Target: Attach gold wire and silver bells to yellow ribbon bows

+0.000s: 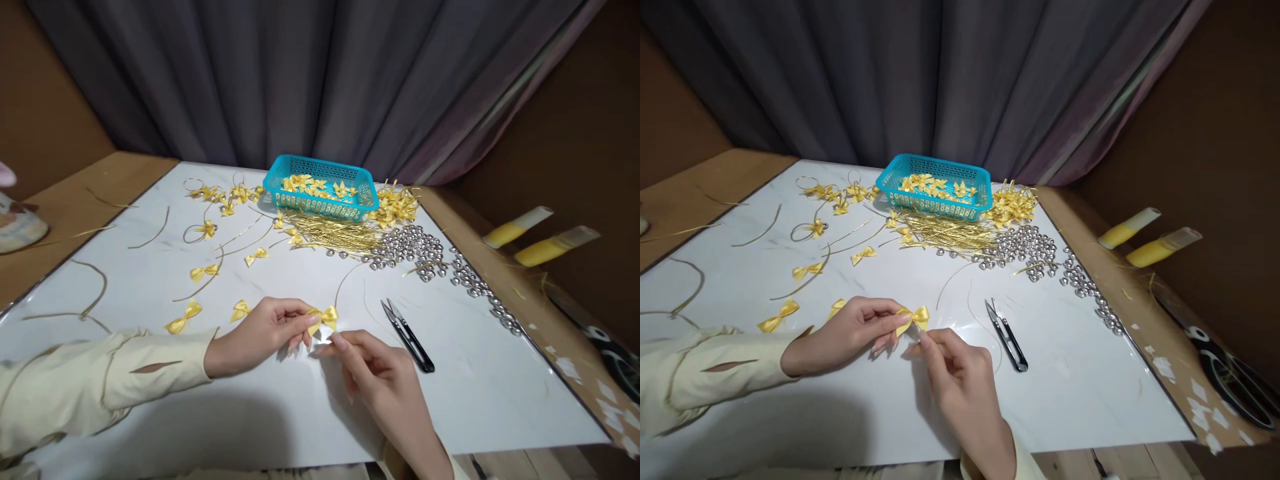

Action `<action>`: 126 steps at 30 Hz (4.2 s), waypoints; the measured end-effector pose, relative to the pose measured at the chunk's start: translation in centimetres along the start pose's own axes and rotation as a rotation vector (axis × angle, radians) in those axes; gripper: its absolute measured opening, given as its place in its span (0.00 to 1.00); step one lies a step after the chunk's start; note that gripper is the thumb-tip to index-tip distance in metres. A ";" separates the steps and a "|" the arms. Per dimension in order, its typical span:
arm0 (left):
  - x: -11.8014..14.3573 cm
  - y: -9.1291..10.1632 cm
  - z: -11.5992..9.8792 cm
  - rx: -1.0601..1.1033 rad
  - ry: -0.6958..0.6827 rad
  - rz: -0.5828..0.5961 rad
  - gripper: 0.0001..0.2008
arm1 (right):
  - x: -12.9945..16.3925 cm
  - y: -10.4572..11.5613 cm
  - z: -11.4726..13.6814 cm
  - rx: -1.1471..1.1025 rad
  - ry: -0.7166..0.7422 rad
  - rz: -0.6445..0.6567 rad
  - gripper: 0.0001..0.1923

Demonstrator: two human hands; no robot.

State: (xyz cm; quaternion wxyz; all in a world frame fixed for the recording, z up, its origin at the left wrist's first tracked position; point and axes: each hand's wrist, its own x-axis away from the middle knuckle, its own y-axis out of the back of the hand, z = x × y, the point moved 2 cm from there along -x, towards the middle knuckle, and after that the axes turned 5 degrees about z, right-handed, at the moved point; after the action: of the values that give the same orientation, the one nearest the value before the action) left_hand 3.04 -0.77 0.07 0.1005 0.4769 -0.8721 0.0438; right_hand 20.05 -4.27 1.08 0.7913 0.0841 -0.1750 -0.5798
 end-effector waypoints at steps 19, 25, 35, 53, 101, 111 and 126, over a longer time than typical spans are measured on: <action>0.0 0.0 0.3 0.090 0.018 0.065 0.17 | 0.3 -0.1 -0.2 0.170 0.176 0.035 0.15; 0.0 -0.1 0.1 0.083 0.018 0.075 0.17 | 0.3 0.0 0.0 0.192 0.232 0.029 0.14; 0.1 -0.2 0.0 0.087 0.016 0.077 0.17 | 0.4 -0.1 -0.3 0.153 0.225 0.044 0.15; 0.6 -1.0 -0.2 -0.018 -0.027 -0.025 0.16 | 0.4 -0.4 -0.2 0.195 0.358 -0.032 0.13; 1.1 -1.1 -1.2 -0.476 -0.284 -0.111 0.16 | 0.9 -0.6 0.0 0.206 0.412 -0.029 0.12; 1.3 -1.6 -0.7 -0.570 -0.353 -0.153 0.15 | 0.9 -0.8 0.5 0.239 0.434 -0.035 0.10; 1.6 -1.5 -0.4 -0.643 -0.528 -0.100 0.09 | 0.9 -0.8 0.4 0.206 0.383 0.001 0.11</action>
State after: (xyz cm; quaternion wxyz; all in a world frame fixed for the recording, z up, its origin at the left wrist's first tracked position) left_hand 3.50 -2.85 0.74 0.0194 0.4578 -0.8130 -0.3592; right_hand 19.46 -5.31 1.33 0.7975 0.2730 -0.0800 -0.5320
